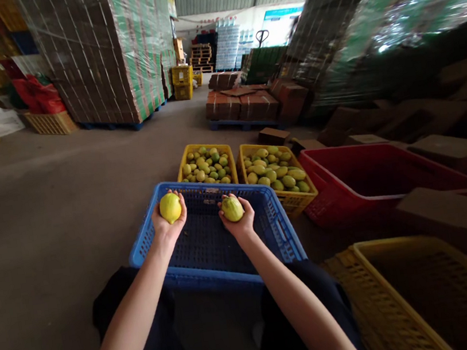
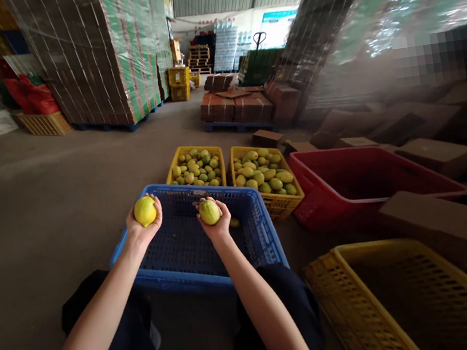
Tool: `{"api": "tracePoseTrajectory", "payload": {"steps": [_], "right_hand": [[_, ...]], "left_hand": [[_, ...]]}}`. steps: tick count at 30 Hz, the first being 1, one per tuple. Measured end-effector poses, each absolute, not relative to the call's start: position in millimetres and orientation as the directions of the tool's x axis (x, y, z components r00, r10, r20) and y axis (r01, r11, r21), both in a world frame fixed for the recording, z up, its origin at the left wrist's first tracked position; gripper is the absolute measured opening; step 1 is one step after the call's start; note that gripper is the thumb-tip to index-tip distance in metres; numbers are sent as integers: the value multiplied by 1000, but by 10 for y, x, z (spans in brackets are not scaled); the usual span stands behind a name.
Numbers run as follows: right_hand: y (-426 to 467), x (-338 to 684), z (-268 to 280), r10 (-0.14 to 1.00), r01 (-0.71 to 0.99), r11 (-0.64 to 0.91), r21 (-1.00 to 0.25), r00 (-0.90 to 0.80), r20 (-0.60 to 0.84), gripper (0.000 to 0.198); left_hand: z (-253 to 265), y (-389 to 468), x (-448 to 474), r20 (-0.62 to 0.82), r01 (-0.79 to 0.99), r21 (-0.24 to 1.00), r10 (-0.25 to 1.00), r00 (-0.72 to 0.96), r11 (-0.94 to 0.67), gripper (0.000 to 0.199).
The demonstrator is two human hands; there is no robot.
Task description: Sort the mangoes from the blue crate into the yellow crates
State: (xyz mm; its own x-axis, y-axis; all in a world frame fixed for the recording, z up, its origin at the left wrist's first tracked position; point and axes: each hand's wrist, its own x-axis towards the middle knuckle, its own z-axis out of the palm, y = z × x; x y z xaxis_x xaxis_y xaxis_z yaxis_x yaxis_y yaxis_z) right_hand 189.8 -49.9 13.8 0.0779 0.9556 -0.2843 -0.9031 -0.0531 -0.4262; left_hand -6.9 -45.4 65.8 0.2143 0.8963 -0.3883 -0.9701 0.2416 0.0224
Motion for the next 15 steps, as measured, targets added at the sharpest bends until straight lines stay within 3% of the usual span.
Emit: {"api": "tracePoseTrajectory", "payload": {"steps": [11,15], "right_hand": [[-543,1890,224,964,-869,-91,-487,47,-263,17],[-498,1851,128,856,-705,-291,-647,109,-505,20]], "left_hand": [[687,-454,-89,-404,-973,8,891,209,232,32],[686,-436,-86,-431,-976,8,881,194,219,32]]}}
